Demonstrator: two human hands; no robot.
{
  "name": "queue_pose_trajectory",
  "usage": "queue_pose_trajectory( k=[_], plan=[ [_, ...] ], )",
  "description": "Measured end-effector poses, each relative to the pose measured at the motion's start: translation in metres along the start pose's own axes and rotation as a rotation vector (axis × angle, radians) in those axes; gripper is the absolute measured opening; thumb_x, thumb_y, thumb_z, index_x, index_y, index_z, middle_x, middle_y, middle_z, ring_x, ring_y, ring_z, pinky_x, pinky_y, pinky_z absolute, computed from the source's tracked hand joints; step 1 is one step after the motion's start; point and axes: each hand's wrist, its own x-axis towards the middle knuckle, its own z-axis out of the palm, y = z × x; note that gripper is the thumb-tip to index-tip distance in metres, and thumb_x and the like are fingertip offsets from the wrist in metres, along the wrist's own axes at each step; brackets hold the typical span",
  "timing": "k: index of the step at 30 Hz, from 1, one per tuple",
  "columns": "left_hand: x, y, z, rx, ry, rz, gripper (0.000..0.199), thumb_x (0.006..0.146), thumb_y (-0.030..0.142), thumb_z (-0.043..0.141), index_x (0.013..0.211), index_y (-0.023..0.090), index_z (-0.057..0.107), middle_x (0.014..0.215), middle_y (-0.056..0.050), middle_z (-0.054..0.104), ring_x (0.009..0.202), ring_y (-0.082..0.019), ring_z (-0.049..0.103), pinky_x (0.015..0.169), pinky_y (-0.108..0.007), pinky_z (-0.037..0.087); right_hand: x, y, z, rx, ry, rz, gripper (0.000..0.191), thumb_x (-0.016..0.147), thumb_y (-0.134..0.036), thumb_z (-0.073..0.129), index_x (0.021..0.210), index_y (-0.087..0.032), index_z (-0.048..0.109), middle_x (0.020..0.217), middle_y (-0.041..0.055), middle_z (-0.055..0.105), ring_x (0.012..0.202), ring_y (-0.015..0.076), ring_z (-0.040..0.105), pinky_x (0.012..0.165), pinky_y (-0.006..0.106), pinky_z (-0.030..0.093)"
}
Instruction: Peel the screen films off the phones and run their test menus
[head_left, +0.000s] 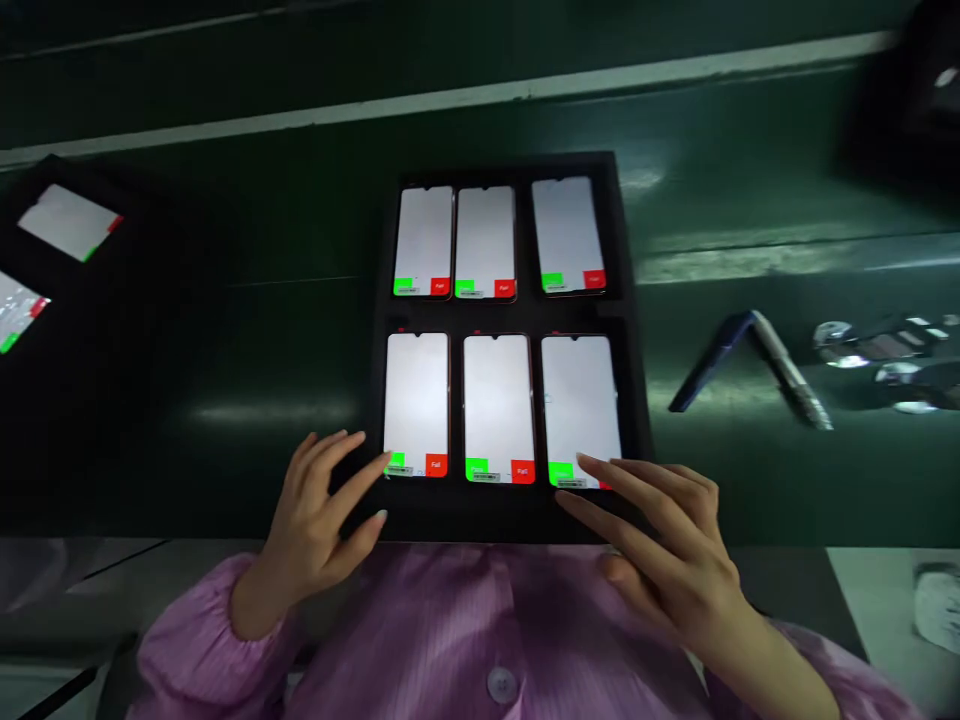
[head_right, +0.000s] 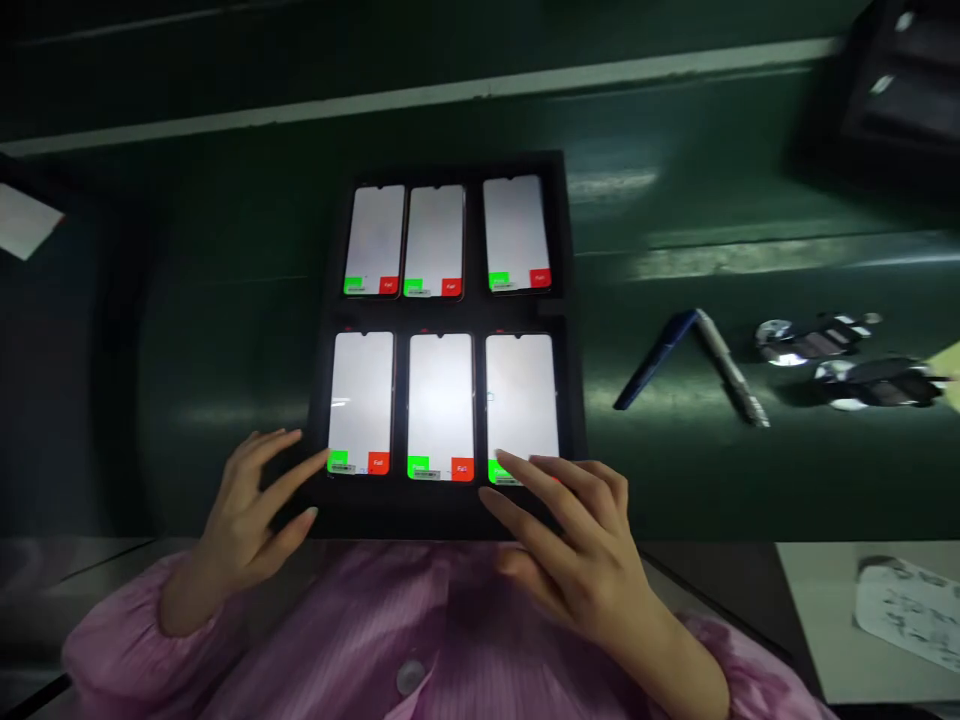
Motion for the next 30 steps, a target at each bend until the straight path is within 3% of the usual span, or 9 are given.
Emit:
queue_pose_trajectory(
  k=[4,10,14,17,19,21,24,27,30],
  plan=[
    [0.023,-0.017,0.001,-0.234,0.105,-0.188,0.049,0.103,0.029,0.056,0.152,0.034,0.053,0.153,-0.008,0.054,0.143,-0.030,0.053,0.119,-0.051,0.049,-0.017,0.022,-0.002,-0.010,-0.009,0.126,0.033,0.108,-0.042,0.050,0.120,-0.030,0.078,0.148,0.0128,0.063,0.128,0.0377,0.058,0.098,0.060,0.047],
    [0.088,-0.022,0.043,-0.689,0.243,-0.462,0.054,0.106,0.046,0.048,0.158,0.029,0.043,0.167,-0.009,0.044,0.157,-0.028,0.040,0.130,-0.051,0.035,0.020,0.072,0.044,0.489,0.366,0.633,0.042,0.112,-0.042,0.036,0.145,-0.031,0.061,0.148,0.0085,0.063,0.137,0.0248,0.060,0.116,0.052,0.048],
    [0.055,0.004,0.047,-0.734,0.223,-0.511,0.057,0.105,0.052,0.048,0.159,0.033,0.041,0.170,-0.006,0.040,0.160,-0.030,0.035,0.132,-0.053,0.032,0.007,0.055,0.059,0.533,0.377,0.655,0.046,0.113,-0.042,0.035,0.155,-0.029,0.049,0.155,0.0103,0.059,0.141,0.0225,0.058,0.113,0.044,0.053],
    [0.019,0.012,0.023,-0.607,0.106,-0.578,0.056,0.106,0.052,0.048,0.159,0.037,0.040,0.164,-0.007,0.046,0.153,-0.030,0.046,0.124,-0.051,0.045,-0.020,0.044,0.039,0.529,0.350,0.624,0.042,0.111,-0.040,0.043,0.150,-0.027,0.054,0.141,0.0100,0.068,0.126,0.0212,0.069,0.096,0.033,0.061],
    [0.020,0.004,0.001,-0.446,0.009,-0.592,0.054,0.105,0.050,0.051,0.157,0.037,0.044,0.152,-0.010,0.056,0.135,-0.030,0.063,0.107,-0.047,0.059,-0.021,0.057,0.017,0.524,0.227,0.581,0.039,0.109,-0.036,0.048,0.146,-0.026,0.057,0.121,0.0072,0.075,0.104,0.0187,0.075,0.083,0.028,0.063],
    [0.054,-0.013,-0.019,-0.240,-0.009,-0.497,0.052,0.098,0.053,0.064,0.146,0.035,0.058,0.140,-0.009,0.061,0.127,-0.032,0.066,0.107,-0.049,0.058,0.004,0.088,-0.004,0.460,0.077,0.475,0.032,0.106,-0.034,0.057,0.137,-0.028,0.063,0.106,0.0041,0.076,0.090,0.0183,0.075,0.081,0.030,0.063],
    [0.149,-0.037,-0.029,-0.108,-0.027,-0.241,0.040,0.098,0.055,0.062,0.127,0.029,0.072,0.128,-0.009,0.064,0.123,-0.030,0.065,0.112,-0.052,0.053,0.082,0.142,-0.013,0.207,0.050,0.269,0.028,0.105,-0.037,0.057,0.126,-0.026,0.071,0.118,0.0107,0.072,0.106,0.0259,0.070,0.094,0.046,0.060],
    [0.245,-0.047,-0.015,0.049,-0.192,-0.145,0.038,0.096,0.052,0.066,0.124,0.028,0.076,0.136,-0.011,0.062,0.134,-0.035,0.056,0.119,-0.061,0.042,0.168,0.177,0.007,0.061,-0.039,0.167,0.029,0.105,-0.039,0.053,0.114,-0.028,0.079,0.135,0.0141,0.069,0.123,0.0350,0.062,0.097,0.057,0.055],
    [0.297,-0.048,0.006,0.105,-0.220,-0.138,0.046,0.085,0.058,0.079,0.117,0.025,0.079,0.145,-0.014,0.059,0.144,-0.044,0.043,0.122,-0.075,0.027,0.217,0.188,0.031,0.016,-0.088,0.141,0.030,0.104,-0.042,0.055,0.106,-0.027,0.081,0.151,0.0139,0.061,0.135,0.0423,0.053,0.100,0.066,0.049]
  ],
)
